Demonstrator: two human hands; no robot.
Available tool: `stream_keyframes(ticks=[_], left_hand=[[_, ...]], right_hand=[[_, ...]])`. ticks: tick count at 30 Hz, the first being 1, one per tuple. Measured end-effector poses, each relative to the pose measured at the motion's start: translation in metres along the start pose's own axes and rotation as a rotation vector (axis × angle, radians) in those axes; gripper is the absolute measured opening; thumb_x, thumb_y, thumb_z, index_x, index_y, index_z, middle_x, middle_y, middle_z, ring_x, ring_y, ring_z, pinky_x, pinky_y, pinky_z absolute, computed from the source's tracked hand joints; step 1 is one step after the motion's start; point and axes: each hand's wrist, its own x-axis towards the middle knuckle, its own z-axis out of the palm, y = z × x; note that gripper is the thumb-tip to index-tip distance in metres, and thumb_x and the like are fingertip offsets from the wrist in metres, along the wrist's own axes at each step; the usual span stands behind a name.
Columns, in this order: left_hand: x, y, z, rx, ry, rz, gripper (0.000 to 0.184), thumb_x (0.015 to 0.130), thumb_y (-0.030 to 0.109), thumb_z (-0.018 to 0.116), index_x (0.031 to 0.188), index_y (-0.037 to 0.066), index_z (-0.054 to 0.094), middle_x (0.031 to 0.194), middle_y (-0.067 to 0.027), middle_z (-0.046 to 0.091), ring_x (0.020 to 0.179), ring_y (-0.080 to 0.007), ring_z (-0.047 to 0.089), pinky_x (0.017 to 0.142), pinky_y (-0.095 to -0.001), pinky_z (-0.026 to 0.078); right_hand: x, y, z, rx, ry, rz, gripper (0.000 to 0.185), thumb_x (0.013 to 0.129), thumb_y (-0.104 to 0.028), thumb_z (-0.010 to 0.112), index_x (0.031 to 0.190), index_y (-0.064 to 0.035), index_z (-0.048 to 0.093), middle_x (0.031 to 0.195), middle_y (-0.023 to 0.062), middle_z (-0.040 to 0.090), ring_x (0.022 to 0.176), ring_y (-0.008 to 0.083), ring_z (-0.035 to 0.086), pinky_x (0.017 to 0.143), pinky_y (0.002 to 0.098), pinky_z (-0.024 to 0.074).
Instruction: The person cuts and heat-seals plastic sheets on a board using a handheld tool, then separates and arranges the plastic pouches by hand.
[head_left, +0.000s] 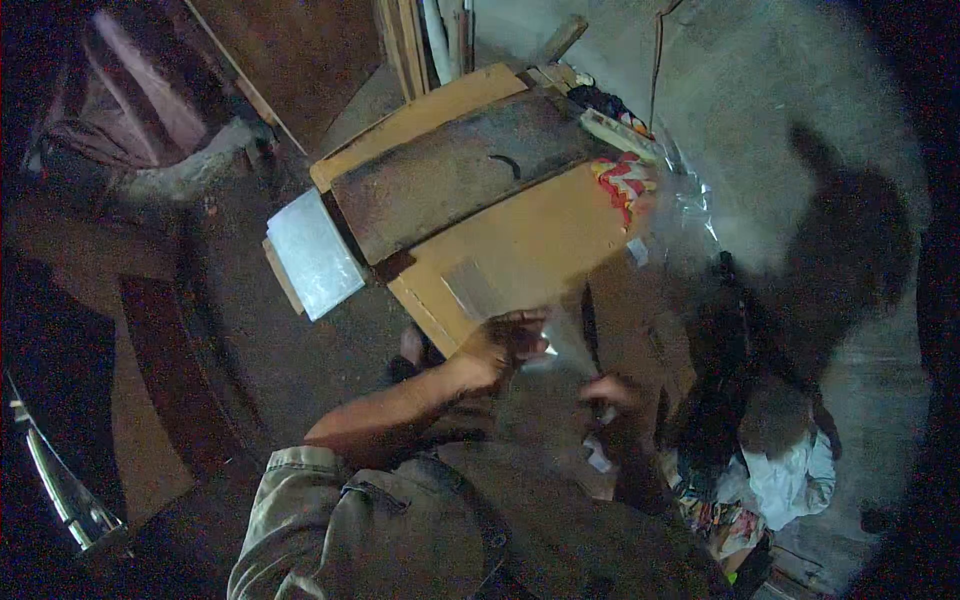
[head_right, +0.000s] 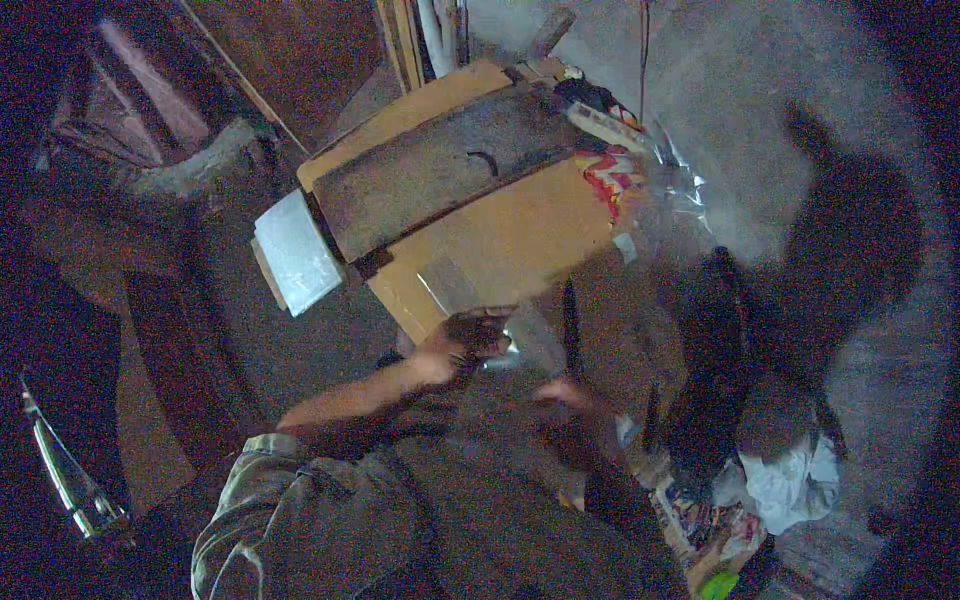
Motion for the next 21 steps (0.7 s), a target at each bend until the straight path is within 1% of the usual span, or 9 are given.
stream_keyframes(ticks=[1, 2, 3, 6, 12, 15, 17, 19, 21], left_hand=[[0.001, 0.007, 0.001, 0.002, 0.003, 0.001, 0.039, 0.084, 0.005, 0.061, 0.122, 0.006, 0.053, 0.118, -0.0039, 0.058, 0.098, -0.0160, 0.058, 0.089, -0.0309, 0.046], [0.001, 0.011, 0.002, -0.296, 0.026, -0.006, 0.039, 0.083, 0.005, 0.063, 0.121, 0.006, 0.054, 0.109, -0.0040, 0.060, 0.097, -0.0147, 0.057, 0.088, -0.0288, 0.045], [0.001, 0.017, 0.002, -0.594, 0.048, -0.012, 0.040, 0.082, 0.005, 0.064, 0.121, 0.006, 0.054, 0.101, -0.0041, 0.061, 0.096, -0.0133, 0.057, 0.087, -0.0268, 0.045], [-0.005, 0.027, -0.001, -0.493, 0.019, 0.021, 0.040, 0.082, -0.003, 0.062, 0.120, 0.007, 0.055, 0.099, -0.0003, 0.058, 0.092, -0.0104, 0.055, 0.085, -0.0245, 0.045], [-0.021, 0.024, -0.005, -0.417, 0.057, 0.005, 0.035, 0.083, -0.001, 0.062, 0.117, 0.006, 0.055, 0.091, 0.0019, 0.058, 0.082, -0.0086, 0.054, 0.076, -0.0227, 0.044], [-0.025, 0.028, -0.005, -0.282, 0.120, 0.041, 0.024, 0.084, 0.002, 0.064, 0.107, 0.005, 0.058, 0.084, 0.0040, 0.057, 0.076, -0.0069, 0.052, 0.070, -0.0223, 0.043], [-0.026, 0.027, -0.005, -0.271, 0.184, 0.057, 0.017, 0.084, 0.003, 0.065, 0.099, 0.004, 0.059, 0.083, 0.0047, 0.056, 0.075, -0.0053, 0.049, 0.067, -0.0216, 0.042], [-0.026, 0.019, -0.008, -0.218, 0.247, 0.017, 0.012, 0.083, 0.005, 0.066, 0.080, 0.004, 0.055, 0.074, 0.0059, 0.053, 0.069, -0.0046, 0.044, 0.062, -0.0226, 0.039], [-0.028, 0.020, -0.008, -0.219, 0.286, -0.033, 0.016, 0.084, 0.006, 0.066, 0.076, 0.004, 0.053, 0.071, 0.0062, 0.051, 0.068, -0.0045, 0.042, 0.060, -0.0233, 0.038]], right_hand=[[-0.009, 0.016, -0.003, 0.090, 0.135, 0.214, 0.030, 0.088, -0.036, 0.054, 0.101, -0.0099, 0.063, 0.098, 0.0094, 0.064, 0.090, 0.0254, 0.061, 0.079, 0.0367, 0.0469], [-0.017, 0.040, -0.001, 0.235, 0.321, 0.511, 0.038, 0.091, -0.041, 0.048, 0.104, -0.0087, 0.062, 0.096, 0.0122, 0.064, 0.086, 0.0301, 0.060, 0.078, 0.0381, 0.0472], [-0.009, 0.031, -0.006, 0.235, 0.321, 0.507, 0.038, 0.091, -0.041, 0.048, 0.104, -0.0087, 0.062, 0.096, 0.0122, 0.064, 0.086, 0.0301, 0.060, 0.078, 0.0381, 0.0472], [0.014, 0.005, -0.015, -0.449, -0.038, 0.652, 0.045, 0.090, -0.046, 0.047, 0.101, -0.0047, 0.061, 0.093, 0.0108, 0.063, 0.085, 0.0276, 0.060, 0.077, 0.0385, 0.0466], [0.028, 0.026, 0.030, 0.223, 0.495, 0.543, 0.026, 0.088, -0.027, 0.057, 0.098, -0.0031, 0.061, 0.090, 0.0043, 0.058, 0.079, 0.0140, 0.051, 0.074, 0.0296, 0.0433], [0.050, -0.013, 0.028, 0.331, 0.674, 0.233, 0.026, 0.086, -0.024, 0.058, 0.098, -0.0007, 0.062, 0.085, 0.0021, 0.058, 0.078, 0.0116, 0.051, 0.071, 0.0283, 0.0414], [0.059, -0.036, 0.019, 0.573, 0.412, 0.283, 0.025, 0.086, -0.021, 0.058, 0.097, 0.0003, 0.063, 0.086, 0.0012, 0.061, 0.080, 0.0098, 0.053, 0.072, 0.0269, 0.0413], [0.058, -0.025, 0.021, 0.508, 0.388, 0.312, 0.024, 0.087, -0.021, 0.058, 0.097, 0.0002, 0.063, 0.087, 0.0018, 0.062, 0.080, 0.0094, 0.054, 0.073, 0.0262, 0.0419], [0.058, -0.020, 0.023, 0.441, 0.361, 0.340, 0.024, 0.087, -0.020, 0.058, 0.097, 0.0000, 0.064, 0.088, 0.0024, 0.063, 0.081, 0.0090, 0.055, 0.074, 0.0255, 0.0424]])
